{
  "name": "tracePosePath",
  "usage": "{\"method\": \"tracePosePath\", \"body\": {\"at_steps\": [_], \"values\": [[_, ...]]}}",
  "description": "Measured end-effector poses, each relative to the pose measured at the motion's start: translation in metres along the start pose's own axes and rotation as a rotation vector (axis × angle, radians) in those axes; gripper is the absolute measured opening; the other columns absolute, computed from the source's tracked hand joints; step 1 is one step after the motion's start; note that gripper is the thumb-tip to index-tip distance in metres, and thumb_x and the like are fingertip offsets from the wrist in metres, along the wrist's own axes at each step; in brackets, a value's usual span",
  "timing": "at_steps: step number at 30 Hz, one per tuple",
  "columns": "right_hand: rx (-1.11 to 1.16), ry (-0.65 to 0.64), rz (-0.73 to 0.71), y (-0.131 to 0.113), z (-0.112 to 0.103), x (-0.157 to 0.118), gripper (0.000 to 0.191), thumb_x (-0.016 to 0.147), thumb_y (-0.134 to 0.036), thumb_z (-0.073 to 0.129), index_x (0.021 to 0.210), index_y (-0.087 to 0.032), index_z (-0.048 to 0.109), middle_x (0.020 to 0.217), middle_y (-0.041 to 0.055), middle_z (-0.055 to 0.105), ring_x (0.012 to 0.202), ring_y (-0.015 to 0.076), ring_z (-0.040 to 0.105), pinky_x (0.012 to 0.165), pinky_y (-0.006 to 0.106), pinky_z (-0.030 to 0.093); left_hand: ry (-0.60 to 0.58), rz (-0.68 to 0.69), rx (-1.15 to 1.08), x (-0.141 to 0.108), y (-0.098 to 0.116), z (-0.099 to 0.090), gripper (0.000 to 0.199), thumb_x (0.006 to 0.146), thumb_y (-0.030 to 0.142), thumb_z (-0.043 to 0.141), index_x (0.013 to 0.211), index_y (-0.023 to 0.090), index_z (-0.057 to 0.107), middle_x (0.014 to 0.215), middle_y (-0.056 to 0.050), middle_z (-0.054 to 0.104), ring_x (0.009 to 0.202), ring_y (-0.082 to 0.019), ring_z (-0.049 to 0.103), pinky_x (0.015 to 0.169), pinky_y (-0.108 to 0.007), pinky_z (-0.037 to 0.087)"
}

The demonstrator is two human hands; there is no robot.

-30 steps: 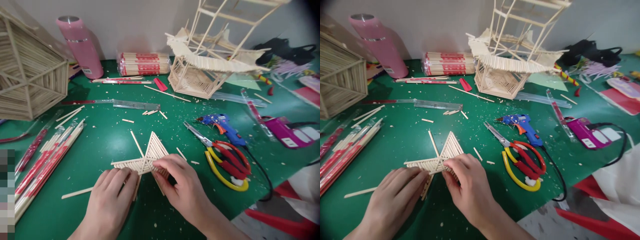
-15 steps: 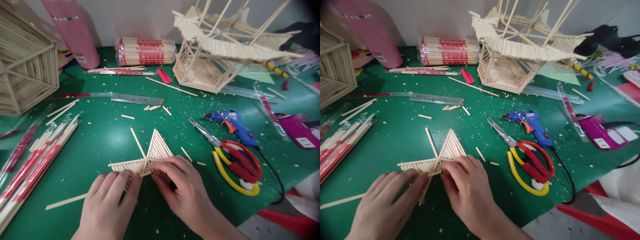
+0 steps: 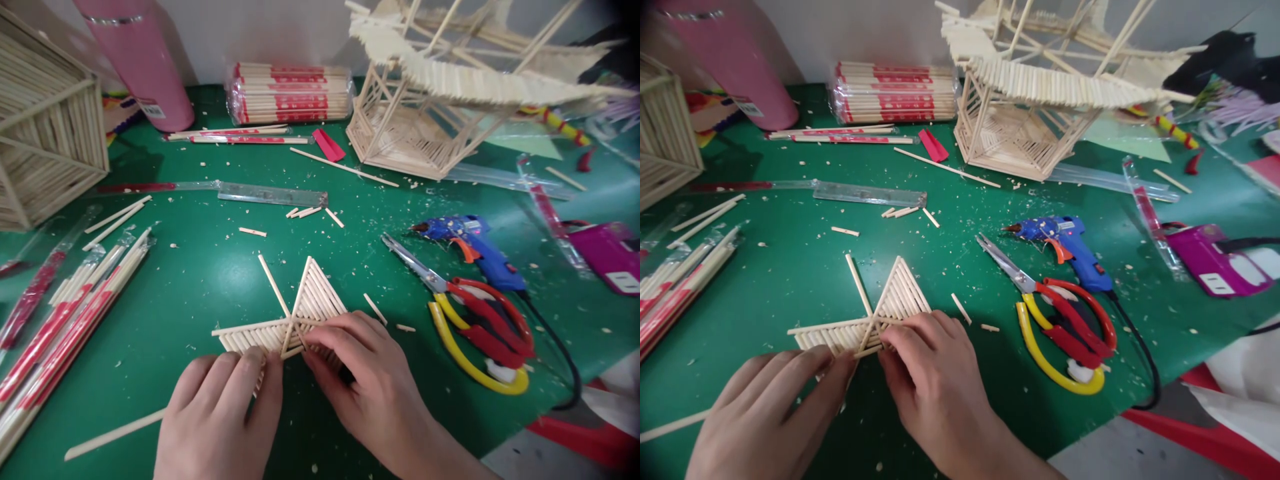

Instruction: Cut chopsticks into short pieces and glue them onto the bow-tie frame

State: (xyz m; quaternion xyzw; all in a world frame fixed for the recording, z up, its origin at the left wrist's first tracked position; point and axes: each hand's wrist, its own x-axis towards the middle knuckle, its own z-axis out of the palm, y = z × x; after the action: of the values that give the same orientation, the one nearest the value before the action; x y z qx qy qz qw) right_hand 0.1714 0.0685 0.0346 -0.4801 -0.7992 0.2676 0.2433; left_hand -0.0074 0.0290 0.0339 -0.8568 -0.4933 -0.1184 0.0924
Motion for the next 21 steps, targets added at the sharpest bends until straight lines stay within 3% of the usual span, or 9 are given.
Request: {"method": "tracePosePath", "body": {"at_steps": [21], "values": [[-0.048,0.009,-0.02,-0.0017,0.001,-0.0009,0.012,0.081,-0.014,0.05,0.083,-0.02,0.06,0.078,0.0025,0.061,0.072,0.0162,0.054,0.062,0.03,0.042,-0.025,-0.026,0.034,0.0036,0.0013,0.0007,0.021,0.083,0.017,0.041,0.081,0.019,0.062,0.072,-0.002,0.062,0.061,-0.017,0.055,0.059,-0.033,0.036]]}}
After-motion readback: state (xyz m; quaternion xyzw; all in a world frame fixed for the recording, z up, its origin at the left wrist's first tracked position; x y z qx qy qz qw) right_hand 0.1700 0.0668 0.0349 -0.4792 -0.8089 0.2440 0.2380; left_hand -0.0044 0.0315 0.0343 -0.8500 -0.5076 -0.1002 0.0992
